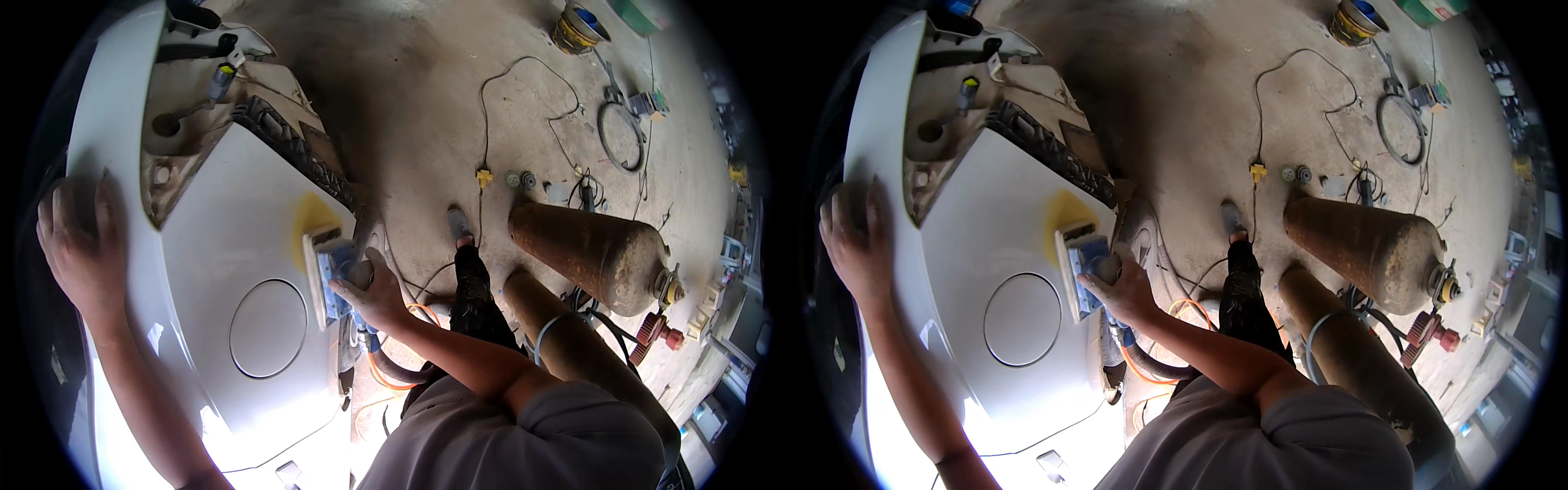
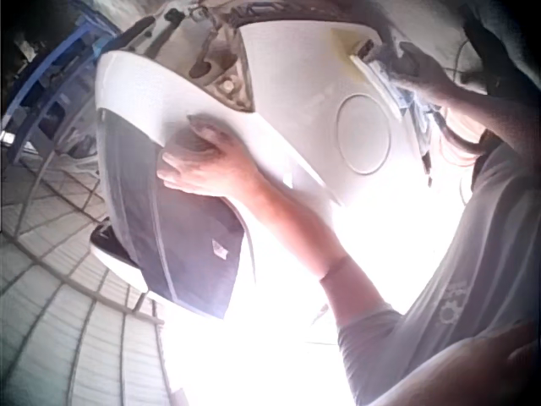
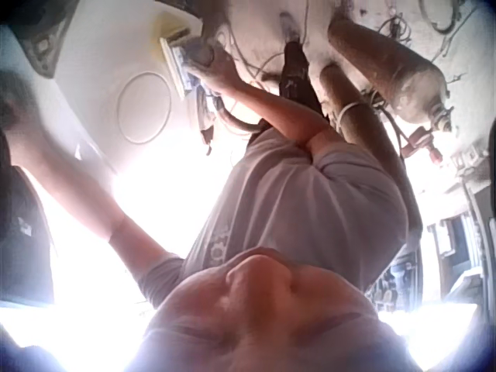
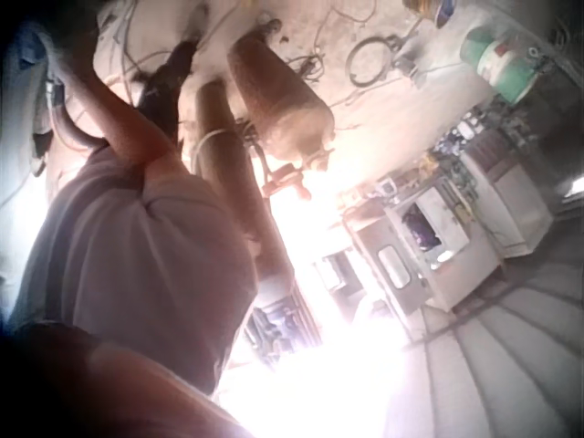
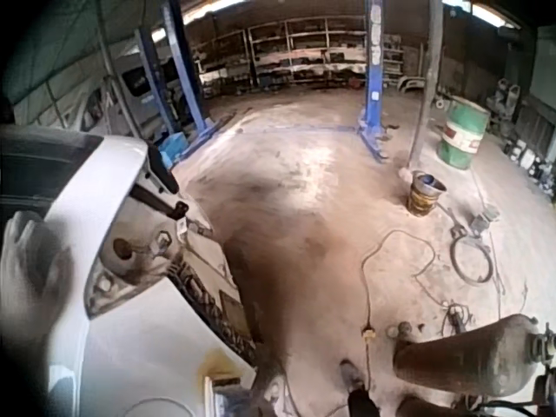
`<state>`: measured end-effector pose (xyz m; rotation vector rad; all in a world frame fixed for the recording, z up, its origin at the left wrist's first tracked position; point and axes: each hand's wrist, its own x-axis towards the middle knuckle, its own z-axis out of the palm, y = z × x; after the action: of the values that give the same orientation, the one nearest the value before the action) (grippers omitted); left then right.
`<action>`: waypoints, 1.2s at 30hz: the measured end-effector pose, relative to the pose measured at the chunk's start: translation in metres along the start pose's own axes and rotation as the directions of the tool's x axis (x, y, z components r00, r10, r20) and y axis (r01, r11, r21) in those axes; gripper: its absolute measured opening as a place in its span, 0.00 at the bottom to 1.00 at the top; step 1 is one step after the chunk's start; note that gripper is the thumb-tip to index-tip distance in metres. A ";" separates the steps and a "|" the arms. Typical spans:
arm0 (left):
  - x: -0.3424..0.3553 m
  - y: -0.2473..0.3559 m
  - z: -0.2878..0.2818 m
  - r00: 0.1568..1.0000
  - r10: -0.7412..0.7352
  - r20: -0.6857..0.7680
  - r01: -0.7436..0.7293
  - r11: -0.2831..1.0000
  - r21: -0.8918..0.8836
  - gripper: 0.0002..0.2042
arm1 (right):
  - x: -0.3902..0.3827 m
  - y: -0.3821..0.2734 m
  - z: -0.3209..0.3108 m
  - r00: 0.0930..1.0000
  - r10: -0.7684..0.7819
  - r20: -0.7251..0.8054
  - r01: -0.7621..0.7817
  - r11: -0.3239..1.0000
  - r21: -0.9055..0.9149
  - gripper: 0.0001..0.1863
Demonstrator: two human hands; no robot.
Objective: The person uses a handheld electric sander to sand the surface of a white car door. They move the sander across the door panel, around the door handle, and along the edges, occasionally touching the surface with their left hand.
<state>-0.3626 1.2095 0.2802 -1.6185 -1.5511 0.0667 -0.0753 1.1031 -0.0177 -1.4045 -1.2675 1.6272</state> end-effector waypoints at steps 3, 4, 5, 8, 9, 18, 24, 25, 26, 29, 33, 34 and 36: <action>0.007 0.013 -0.011 0.999 -0.035 0.011 0.035 0.999 0.023 0.19 | 0.055 0.028 -0.006 0.988 0.127 -0.085 -0.113 0.982 0.152 0.32; 0.008 0.015 -0.015 0.997 -0.070 0.026 0.070 0.997 -0.011 0.19 | 0.073 0.017 -0.011 0.967 0.255 0.019 -0.250 0.926 0.283 0.27; 0.009 0.018 -0.016 0.995 -0.094 0.045 0.095 0.995 -0.018 0.19 | 0.088 0.012 -0.013 0.958 0.287 0.001 -0.275 0.915 0.295 0.25; 0.006 0.020 -0.014 0.994 -0.113 -0.011 0.111 0.989 -0.099 0.18 | 0.086 -0.034 -0.004 0.977 0.211 0.025 -0.210 0.943 0.259 0.23; 0.005 0.017 -0.013 0.991 -0.130 -0.006 0.129 0.986 -0.108 0.18 | 0.078 -0.050 0.003 0.986 0.157 0.059 -0.167 0.956 0.240 0.22; 0.014 0.018 -0.022 0.965 -0.251 0.070 0.261 0.933 -0.248 0.18 | 0.059 0.005 0.006 0.955 0.296 0.009 -0.282 0.900 0.333 0.25; 0.011 0.017 -0.025 0.963 -0.259 0.078 0.270 0.937 -0.222 0.19 | 0.055 -0.067 0.022 0.985 0.173 -0.010 -0.163 0.945 0.284 0.32; 0.012 0.020 -0.023 0.963 -0.257 0.087 0.271 0.930 -0.249 0.19 | 0.051 -0.063 0.019 0.981 0.190 -0.040 -0.175 0.954 0.242 0.33; 0.013 0.020 -0.024 0.962 -0.256 0.095 0.273 0.924 -0.268 0.19 | 0.044 -0.057 0.019 0.977 0.202 -0.064 -0.185 0.962 0.201 0.33; 0.014 0.018 -0.024 0.960 -0.271 0.075 0.281 0.918 -0.281 0.19 | 0.055 0.000 0.005 0.955 0.296 -0.016 -0.287 0.937 0.197 0.26; 0.014 0.016 -0.025 0.957 -0.266 0.113 0.289 0.903 -0.318 0.19 | 0.051 -0.059 0.017 0.968 0.246 0.048 -0.249 0.925 0.287 0.23; 0.012 0.015 -0.024 0.958 -0.269 0.098 0.287 0.905 -0.316 0.18 | 0.050 -0.074 0.021 0.976 0.203 0.075 -0.216 0.923 0.319 0.23; 0.009 0.014 -0.020 0.960 -0.273 0.067 0.281 0.909 -0.308 0.18 | 0.041 -0.078 0.024 0.983 0.173 0.062 -0.184 0.930 0.318 0.23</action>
<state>-0.3380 1.2085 0.2890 -1.6199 -1.8679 -0.3354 -0.1176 1.1604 0.0395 -1.3196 -0.8584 1.8885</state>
